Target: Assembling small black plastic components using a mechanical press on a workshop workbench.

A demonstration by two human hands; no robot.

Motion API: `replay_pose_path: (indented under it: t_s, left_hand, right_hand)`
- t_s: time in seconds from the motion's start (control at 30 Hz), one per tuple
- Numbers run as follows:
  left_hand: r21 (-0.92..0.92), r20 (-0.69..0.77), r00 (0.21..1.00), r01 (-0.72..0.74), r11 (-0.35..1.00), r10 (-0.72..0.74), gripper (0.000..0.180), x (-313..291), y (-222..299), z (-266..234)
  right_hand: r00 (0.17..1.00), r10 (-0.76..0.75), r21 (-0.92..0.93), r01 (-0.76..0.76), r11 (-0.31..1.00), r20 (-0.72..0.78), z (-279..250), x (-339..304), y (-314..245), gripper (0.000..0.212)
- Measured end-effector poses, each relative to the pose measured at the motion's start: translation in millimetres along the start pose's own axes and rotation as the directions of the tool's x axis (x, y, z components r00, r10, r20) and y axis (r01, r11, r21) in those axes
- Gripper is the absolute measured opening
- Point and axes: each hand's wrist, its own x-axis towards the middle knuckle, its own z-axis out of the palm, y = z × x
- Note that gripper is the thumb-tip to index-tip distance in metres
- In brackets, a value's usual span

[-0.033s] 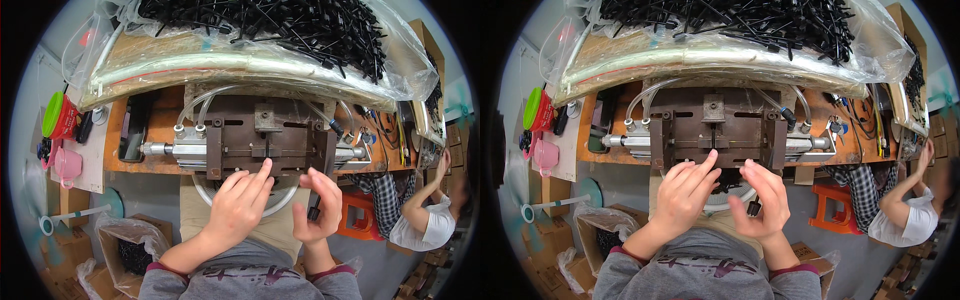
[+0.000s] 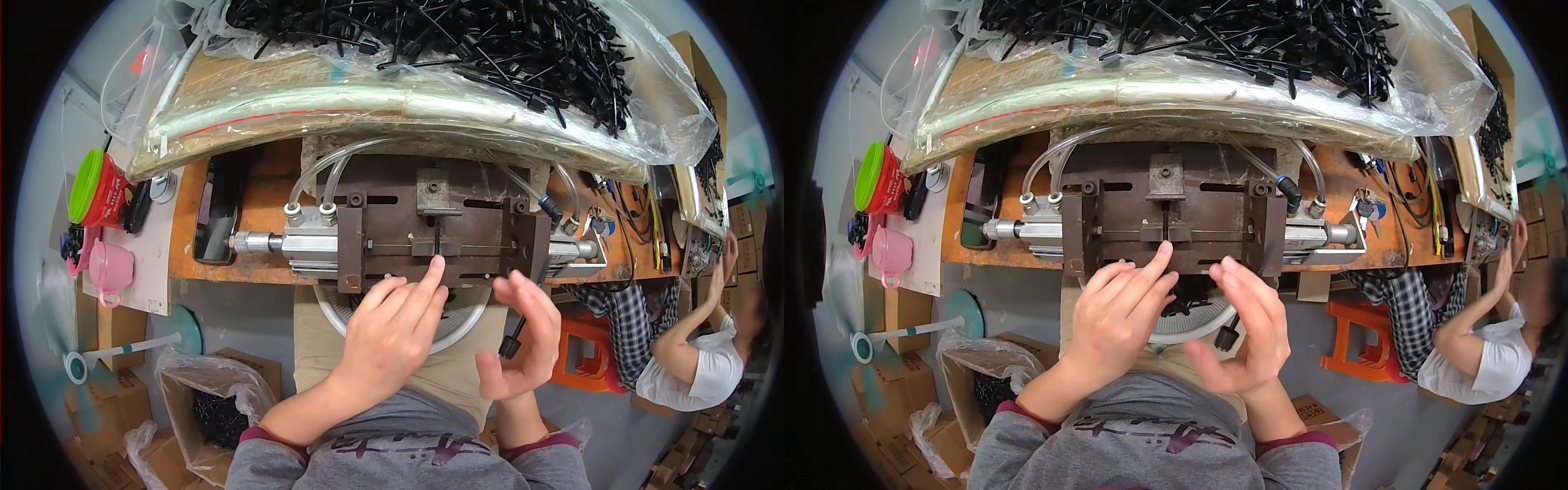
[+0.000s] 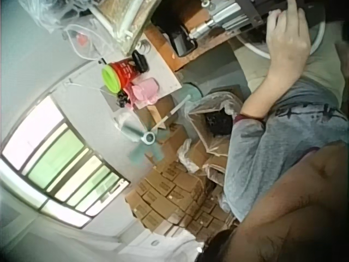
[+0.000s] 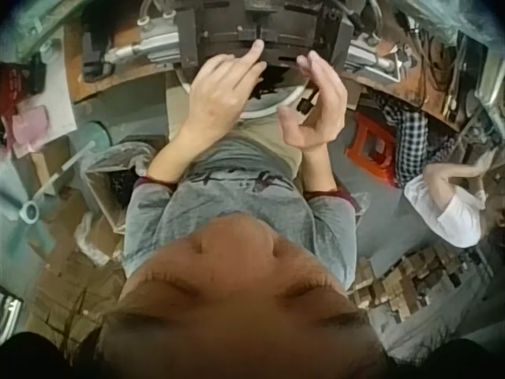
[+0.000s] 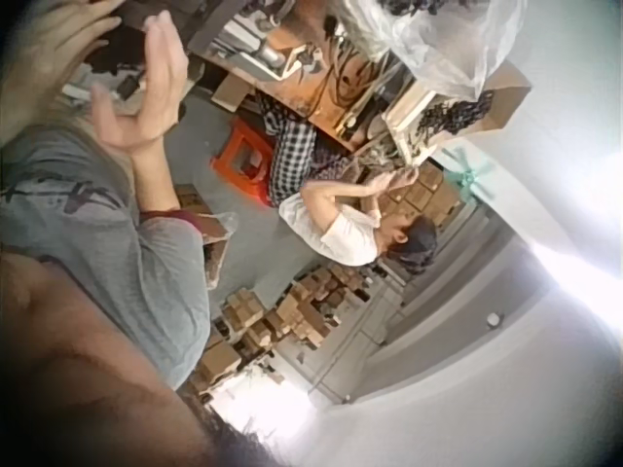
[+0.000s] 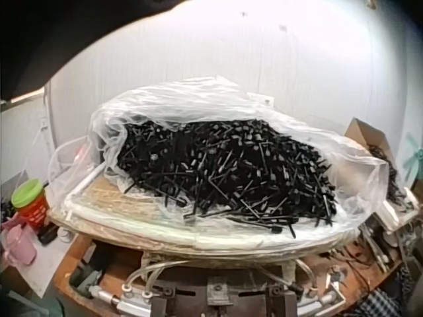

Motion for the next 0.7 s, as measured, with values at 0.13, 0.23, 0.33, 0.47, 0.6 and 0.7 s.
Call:
replay_pose_path:
  t_s: [0.13, 0.23, 0.33, 0.47, 0.6, 0.7]
  left_hand:
    - [0.019, 0.04, 0.999, 0.007, 1.0, -0.008, 0.029, 11, -1, -5]
    - [0.026, 0.049, 0.998, 0.028, 0.999, -0.029, 0.027, 12, -3, -5]
    - [0.002, 0.033, 0.999, 0.043, 0.999, -0.043, 0.027, 10, -5, -4]
    - [-0.03, 0.021, 0.998, 0.063, 0.998, -0.062, 0.026, 8, -6, -3]
    - [-0.063, 0.081, 0.996, 0.042, 0.997, -0.037, 0.026, 6, -6, -15]
    - [-0.16, 0.198, 0.98, 0.051, 0.986, -0.019, 0.027, -4, -6, -32]
  right_hand:
    - [0.999, 0.035, 0.175, -0.033, 0.984, -0.009, -6, -4, 5, 0.072]
    - [0.999, -0.023, 0.142, 0.02, 0.99, 0.024, -6, 0, 12, 0.077]
    - [0.999, 0.026, 0.122, -0.029, 0.992, 0.02, -6, -2, 6, 0.06]
    - [0.995, 0.023, -0.214, -0.002, 0.977, 0.098, -8, 11, -6, 0.035]
    - [0.978, 0.044, -0.252, 0.008, 0.968, 0.202, -3, 15, 2, 0.033]
    - [0.955, 0.039, -0.253, 0.038, 0.967, 0.294, 5, 15, 5, 0.031]
